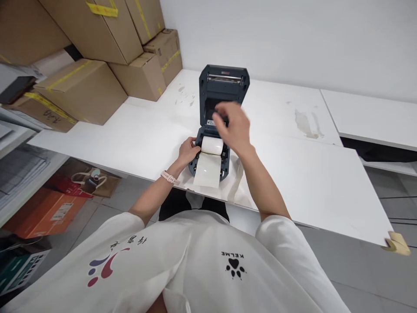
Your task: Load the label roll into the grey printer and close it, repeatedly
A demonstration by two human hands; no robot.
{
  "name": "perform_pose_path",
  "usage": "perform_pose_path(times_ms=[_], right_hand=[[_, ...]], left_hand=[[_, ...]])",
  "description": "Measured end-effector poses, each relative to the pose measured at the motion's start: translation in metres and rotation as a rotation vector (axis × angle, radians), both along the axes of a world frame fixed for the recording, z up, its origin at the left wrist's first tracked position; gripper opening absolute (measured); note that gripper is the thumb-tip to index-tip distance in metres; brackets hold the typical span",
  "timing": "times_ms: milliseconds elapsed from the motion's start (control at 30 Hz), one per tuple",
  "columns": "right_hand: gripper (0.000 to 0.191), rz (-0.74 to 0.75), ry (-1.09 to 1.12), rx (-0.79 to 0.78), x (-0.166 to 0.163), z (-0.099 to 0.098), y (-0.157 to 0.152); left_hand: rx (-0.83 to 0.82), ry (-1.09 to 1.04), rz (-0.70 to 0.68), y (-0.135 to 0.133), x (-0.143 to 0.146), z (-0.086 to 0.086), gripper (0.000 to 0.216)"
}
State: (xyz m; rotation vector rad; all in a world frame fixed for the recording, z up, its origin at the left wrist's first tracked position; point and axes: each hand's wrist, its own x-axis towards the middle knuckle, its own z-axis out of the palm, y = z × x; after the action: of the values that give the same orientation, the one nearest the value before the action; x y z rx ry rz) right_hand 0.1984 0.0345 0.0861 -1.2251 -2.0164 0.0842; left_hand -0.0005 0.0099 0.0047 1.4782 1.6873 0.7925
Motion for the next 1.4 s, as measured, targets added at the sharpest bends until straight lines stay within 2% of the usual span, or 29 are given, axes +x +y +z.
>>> perform_pose_path(times_ms=[67,133,233,333,400,500,600,667,733,833,1000,1133,1267,1400], right_hand=[[0.057,0.105,-0.277,-0.288,-0.005,-0.015,-0.005],[0.064,0.155,-0.496,-0.502,-0.013,-0.028,0.002],[0.073,0.167,-0.601,-0.602,-0.026,-0.039,0.019],[0.071,0.197,-0.622,-0.686,-0.029,-0.033,0.029],[0.071,0.29,-0.521,-0.721,-0.019,-0.019,0.027],[0.073,0.451,-0.252,-0.661,0.017,0.005,0.014],[0.081,0.48,0.1,-0.564,0.064,0.02,0.001],[0.086,0.474,0.356,-0.511,0.093,0.017,-0.002],[0.087,0.454,0.543,-0.487,0.114,0.005,0.002],[0.09,0.336,0.674,-0.533,0.132,-0.025,0.018],[0.099,0.14,0.736,-0.613,0.137,-0.083,0.053],[0.101,0.093,0.687,-0.655,0.13,-0.113,0.069],[0.098,0.089,0.671,-0.692,0.133,-0.129,0.059],[0.078,0.046,0.73,-0.668,0.153,-0.132,0.012]], left_hand=[[0.012,-0.028,0.024,-0.001,0.002,-0.004,0.041],[0.02,-0.051,0.044,-0.001,0.003,-0.006,0.041],[0.023,-0.073,0.062,0.0,0.004,-0.007,0.043],[0.018,-0.078,0.059,0.0,0.003,-0.007,0.044],[0.019,-0.086,0.055,0.0,0.002,-0.007,0.045],[0.032,-0.103,0.054,0.001,0.001,-0.01,0.046],[0.041,-0.115,0.069,0.003,0.0,-0.015,0.045],[0.045,-0.131,0.075,0.004,0.0,-0.018,0.046],[0.046,-0.154,0.076,0.005,0.0,-0.021,0.047],[0.042,-0.18,0.077,0.005,0.0,-0.023,0.049],[0.051,-0.197,0.09,0.006,0.001,-0.025,0.051],[0.048,-0.223,0.092,0.006,0.001,-0.024,0.051],[0.043,-0.234,0.1,0.005,0.001,-0.023,0.052],[0.047,-0.262,0.103,0.005,0.001,-0.021,0.05]])
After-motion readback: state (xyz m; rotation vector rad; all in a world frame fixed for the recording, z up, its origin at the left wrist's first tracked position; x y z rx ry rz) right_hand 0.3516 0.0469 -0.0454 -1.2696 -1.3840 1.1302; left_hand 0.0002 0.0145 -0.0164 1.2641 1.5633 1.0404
